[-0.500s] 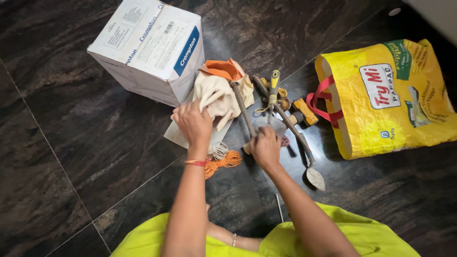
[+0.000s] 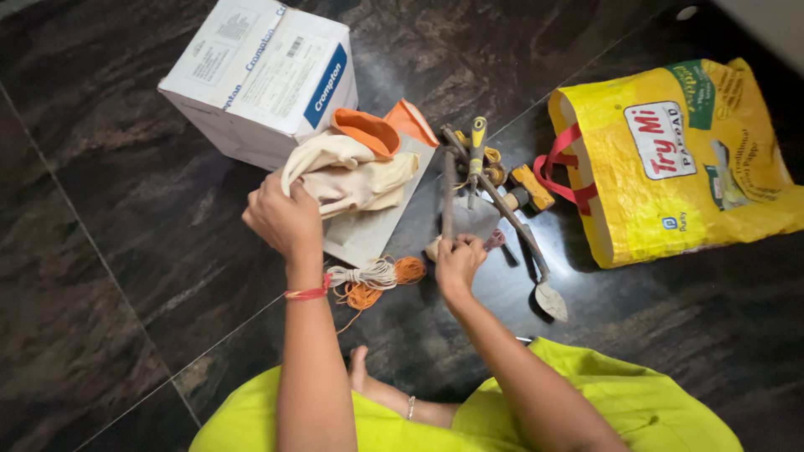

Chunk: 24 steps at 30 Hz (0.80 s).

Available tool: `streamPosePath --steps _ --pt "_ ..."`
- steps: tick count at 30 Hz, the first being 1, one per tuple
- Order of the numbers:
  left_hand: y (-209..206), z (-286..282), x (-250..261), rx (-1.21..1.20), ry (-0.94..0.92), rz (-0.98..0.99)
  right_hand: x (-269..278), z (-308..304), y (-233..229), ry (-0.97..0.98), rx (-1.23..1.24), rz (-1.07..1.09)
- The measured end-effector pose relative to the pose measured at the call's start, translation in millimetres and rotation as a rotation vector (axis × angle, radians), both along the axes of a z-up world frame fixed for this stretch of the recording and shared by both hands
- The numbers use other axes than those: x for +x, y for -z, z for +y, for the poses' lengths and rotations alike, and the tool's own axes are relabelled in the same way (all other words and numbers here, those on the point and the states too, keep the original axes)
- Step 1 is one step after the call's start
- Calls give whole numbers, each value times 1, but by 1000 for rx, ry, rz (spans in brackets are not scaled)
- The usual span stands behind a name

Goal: The person unpacks a yellow reusable bag and a cardboard box, removing gloves, tools, a glass bowl, a power adapter, and various hardware items. The items are placed on the floor in a pile.

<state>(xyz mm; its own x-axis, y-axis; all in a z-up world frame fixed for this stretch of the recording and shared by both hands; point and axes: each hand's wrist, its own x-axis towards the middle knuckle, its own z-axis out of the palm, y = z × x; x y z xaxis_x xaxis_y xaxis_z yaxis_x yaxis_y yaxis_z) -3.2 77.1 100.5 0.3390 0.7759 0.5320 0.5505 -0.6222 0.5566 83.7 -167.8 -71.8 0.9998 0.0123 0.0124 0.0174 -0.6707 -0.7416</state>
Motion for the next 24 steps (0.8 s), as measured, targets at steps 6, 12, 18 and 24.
streamPosePath --steps 6,12,18,24 --pt "-37 -11 -25 -109 33 173 23 -12 -5 -273 -160 73" --pt "-66 -45 -25 -16 212 153 30 -14 -37 -360 -134 71" --pt "-71 -91 -4 -74 466 -53 50 -14 -128 -455 692 876" --pt "-48 -138 22 -214 587 11 71 -41 -187 -400 1262 754"
